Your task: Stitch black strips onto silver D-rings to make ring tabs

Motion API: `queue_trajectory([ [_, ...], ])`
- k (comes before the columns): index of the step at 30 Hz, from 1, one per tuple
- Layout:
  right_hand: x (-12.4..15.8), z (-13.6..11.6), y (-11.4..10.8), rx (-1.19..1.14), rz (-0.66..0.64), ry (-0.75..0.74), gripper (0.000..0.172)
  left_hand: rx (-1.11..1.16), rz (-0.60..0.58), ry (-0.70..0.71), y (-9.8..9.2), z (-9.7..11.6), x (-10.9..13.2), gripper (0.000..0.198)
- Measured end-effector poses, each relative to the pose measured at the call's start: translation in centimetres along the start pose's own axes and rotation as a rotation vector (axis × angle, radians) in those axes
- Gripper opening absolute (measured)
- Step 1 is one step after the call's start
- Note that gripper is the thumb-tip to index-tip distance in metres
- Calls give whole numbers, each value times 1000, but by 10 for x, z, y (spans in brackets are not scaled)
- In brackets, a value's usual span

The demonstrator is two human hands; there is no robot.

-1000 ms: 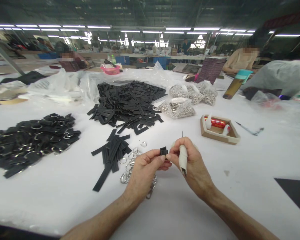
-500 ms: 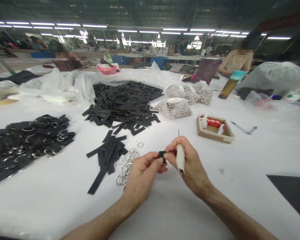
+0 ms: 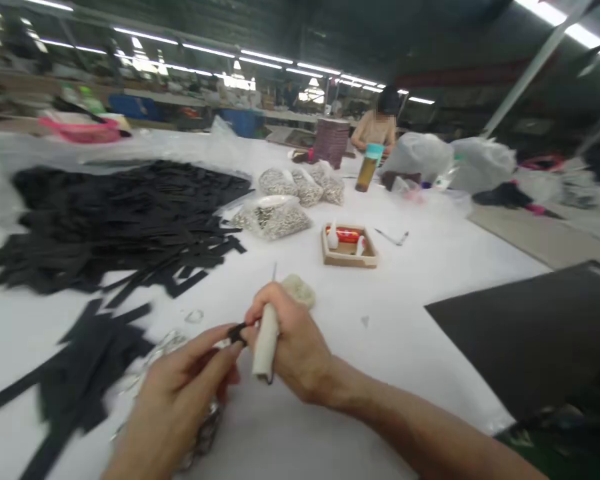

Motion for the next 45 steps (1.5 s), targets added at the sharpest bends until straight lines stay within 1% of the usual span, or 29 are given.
queue_trajectory([
  [2,1,2,2,-90,-22,36,13,50,-73,-50,8,4,7,15],
  [4,0,2,1,-86,1,18,14,153,-157,-68,17,7,10,19],
  [7,1,-1,0,-36,11,-9,16,218,-197,-97,22,3,11,23],
  [13,4,-5,2,-3,9,-48,15,252,-173,-107,18,-3,12,21],
  [20,6,-4,5,-75,11,-39,12,277,-148,-100,16,-5,12,17],
  [25,7,-8,4,3,27,-64,11,313,-154,-130,18,-11,10,16],
  [29,6,-10,3,59,42,-107,12,342,-164,-157,19,-12,10,15],
  [34,6,-7,3,59,29,-92,12,346,-178,-168,20,-12,10,15],
  [40,6,-7,3,63,34,-105,14,338,-156,-170,18,-16,9,14],
  [45,6,-5,4,-23,-16,-39,12,370,-171,-217,18,-18,8,13],
])
Point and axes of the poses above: each hand's wrist, its own x-axis away from the middle knuckle, its own y-axis out of the palm, z = x × y, the point moved 8 cm from there along -x, towards the middle knuckle, and after that the axes turned 9 degrees about z, right-handed, at the moved point
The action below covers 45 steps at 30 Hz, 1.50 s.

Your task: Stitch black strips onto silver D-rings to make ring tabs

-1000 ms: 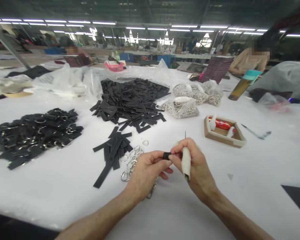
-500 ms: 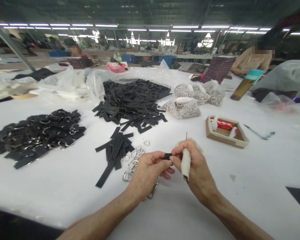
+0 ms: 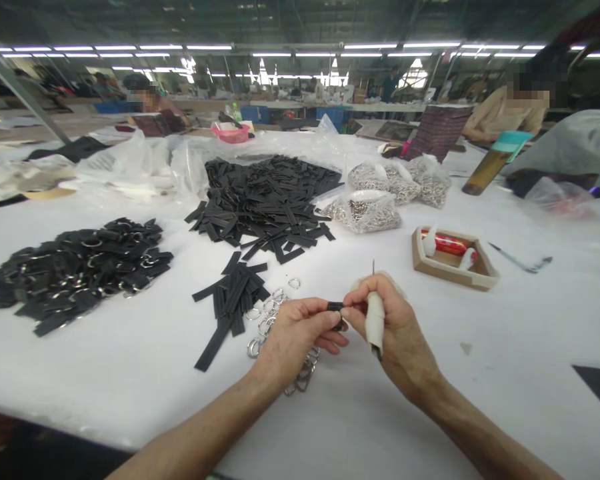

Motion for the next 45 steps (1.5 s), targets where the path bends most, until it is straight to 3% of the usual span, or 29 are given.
queue_trajectory([
  [9,-13,-6,-33,-34,-57,93,25,87,-5,-50,-6,-3,-4,15],
  [15,-29,-9,-71,198,129,37,30,62,-5,-61,-6,-3,-5,17],
  [18,-38,-3,-80,278,143,73,30,38,2,-80,-7,-4,-6,17],
  [27,-43,11,-74,480,-4,171,12,11,-40,-85,-5,-4,-6,17],
  [40,-36,24,-52,501,-95,211,12,11,-63,-93,1,-2,-3,16],
  [45,-36,19,-57,477,-80,172,14,32,-60,-73,-1,-2,-2,17],
])
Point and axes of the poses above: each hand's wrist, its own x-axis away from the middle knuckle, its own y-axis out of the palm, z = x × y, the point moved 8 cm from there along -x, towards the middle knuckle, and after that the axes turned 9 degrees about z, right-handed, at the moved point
